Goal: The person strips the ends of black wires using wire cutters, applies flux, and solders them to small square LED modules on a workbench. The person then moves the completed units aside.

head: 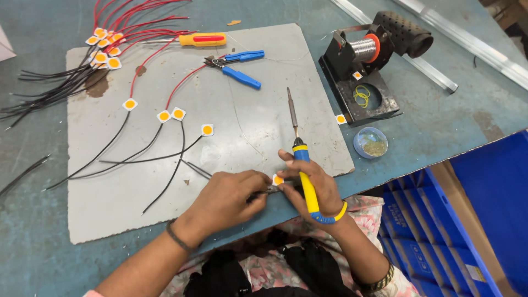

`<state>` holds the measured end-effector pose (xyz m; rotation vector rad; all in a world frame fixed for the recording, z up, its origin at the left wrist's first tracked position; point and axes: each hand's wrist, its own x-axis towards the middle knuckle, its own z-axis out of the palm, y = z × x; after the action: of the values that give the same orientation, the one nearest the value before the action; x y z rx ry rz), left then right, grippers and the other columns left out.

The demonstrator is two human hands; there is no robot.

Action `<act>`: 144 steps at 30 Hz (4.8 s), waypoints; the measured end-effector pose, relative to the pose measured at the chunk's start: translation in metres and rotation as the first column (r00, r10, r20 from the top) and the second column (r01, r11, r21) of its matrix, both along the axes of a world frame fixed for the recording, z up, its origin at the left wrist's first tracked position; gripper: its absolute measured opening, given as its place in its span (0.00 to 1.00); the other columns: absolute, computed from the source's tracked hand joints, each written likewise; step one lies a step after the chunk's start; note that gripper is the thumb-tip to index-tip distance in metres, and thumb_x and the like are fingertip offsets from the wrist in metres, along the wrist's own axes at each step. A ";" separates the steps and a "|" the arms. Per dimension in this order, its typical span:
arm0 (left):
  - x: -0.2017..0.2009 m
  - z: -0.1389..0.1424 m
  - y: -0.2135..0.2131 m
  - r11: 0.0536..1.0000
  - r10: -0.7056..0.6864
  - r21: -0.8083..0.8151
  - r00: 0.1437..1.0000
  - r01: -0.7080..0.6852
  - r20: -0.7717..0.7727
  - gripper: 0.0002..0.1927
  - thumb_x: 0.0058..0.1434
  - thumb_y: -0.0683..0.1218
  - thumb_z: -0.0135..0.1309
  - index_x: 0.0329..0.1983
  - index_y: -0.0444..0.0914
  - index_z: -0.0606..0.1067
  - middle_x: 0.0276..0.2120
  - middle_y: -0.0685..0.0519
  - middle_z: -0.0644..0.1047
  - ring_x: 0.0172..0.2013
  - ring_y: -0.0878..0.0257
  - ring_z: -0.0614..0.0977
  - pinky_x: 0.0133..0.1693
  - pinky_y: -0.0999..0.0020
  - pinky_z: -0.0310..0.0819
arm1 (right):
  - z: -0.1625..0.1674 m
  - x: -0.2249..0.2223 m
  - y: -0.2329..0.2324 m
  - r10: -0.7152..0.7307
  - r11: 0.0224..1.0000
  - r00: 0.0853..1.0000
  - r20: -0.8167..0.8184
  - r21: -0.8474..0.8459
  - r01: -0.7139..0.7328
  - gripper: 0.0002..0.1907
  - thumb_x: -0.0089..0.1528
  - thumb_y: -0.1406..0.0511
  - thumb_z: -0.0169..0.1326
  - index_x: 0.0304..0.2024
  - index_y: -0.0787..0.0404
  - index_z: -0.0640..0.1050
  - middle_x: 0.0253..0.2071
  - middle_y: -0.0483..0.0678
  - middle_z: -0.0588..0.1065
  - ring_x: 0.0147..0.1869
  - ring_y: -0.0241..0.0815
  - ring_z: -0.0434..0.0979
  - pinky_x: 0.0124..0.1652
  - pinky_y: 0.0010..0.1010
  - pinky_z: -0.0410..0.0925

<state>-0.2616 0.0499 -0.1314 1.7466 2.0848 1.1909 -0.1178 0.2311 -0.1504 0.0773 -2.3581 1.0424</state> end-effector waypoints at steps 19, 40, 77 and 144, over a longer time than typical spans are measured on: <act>-0.033 -0.008 0.026 0.995 -0.044 -0.092 0.998 0.040 -0.048 0.09 0.57 0.45 0.58 0.38 0.37 0.75 0.43 0.54 0.82 0.29 0.53 0.83 0.28 0.58 0.75 | -0.020 -0.006 0.028 0.015 0.948 1.000 0.014 -0.318 -0.010 0.17 0.70 0.73 0.52 0.62 0.64 0.68 0.60 0.64 0.77 0.55 0.51 0.86 0.54 0.36 0.78; -0.037 -0.012 0.022 0.998 -0.046 -0.037 0.991 0.041 -0.128 0.05 0.56 0.42 0.58 0.32 0.36 0.76 0.40 0.55 0.80 0.23 0.53 0.80 0.25 0.60 0.73 | 0.003 0.061 0.057 -0.341 0.826 0.935 -0.095 -0.506 0.250 0.14 0.64 0.65 0.62 0.39 0.74 0.77 0.33 0.53 0.75 0.35 0.34 0.72 0.38 0.19 0.64; -0.031 0.001 0.021 0.982 -0.082 -0.179 0.989 0.060 -0.119 0.05 0.56 0.42 0.57 0.33 0.36 0.73 0.38 0.52 0.77 0.25 0.49 0.79 0.27 0.56 0.73 | 0.030 0.049 0.056 -0.423 0.878 0.895 -0.143 -0.309 0.366 0.13 0.69 0.64 0.62 0.37 0.69 0.77 0.35 0.52 0.78 0.34 0.34 0.72 0.38 0.20 0.65; -0.102 -0.010 -0.053 0.727 0.686 0.202 0.701 -0.656 -0.194 0.05 0.68 0.39 0.58 0.43 0.31 0.81 0.41 0.39 0.80 0.37 0.42 0.80 0.39 0.51 0.74 | 0.091 -0.065 0.157 -0.101 0.675 0.882 0.461 0.683 -0.280 0.34 0.52 0.79 0.51 0.61 0.58 0.64 0.74 0.51 0.64 0.70 0.65 0.65 0.67 0.48 0.62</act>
<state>-0.3638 -0.0028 -0.1418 1.2251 3.0355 1.3104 -0.1829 0.3878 -0.0597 0.2776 -3.1186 0.0393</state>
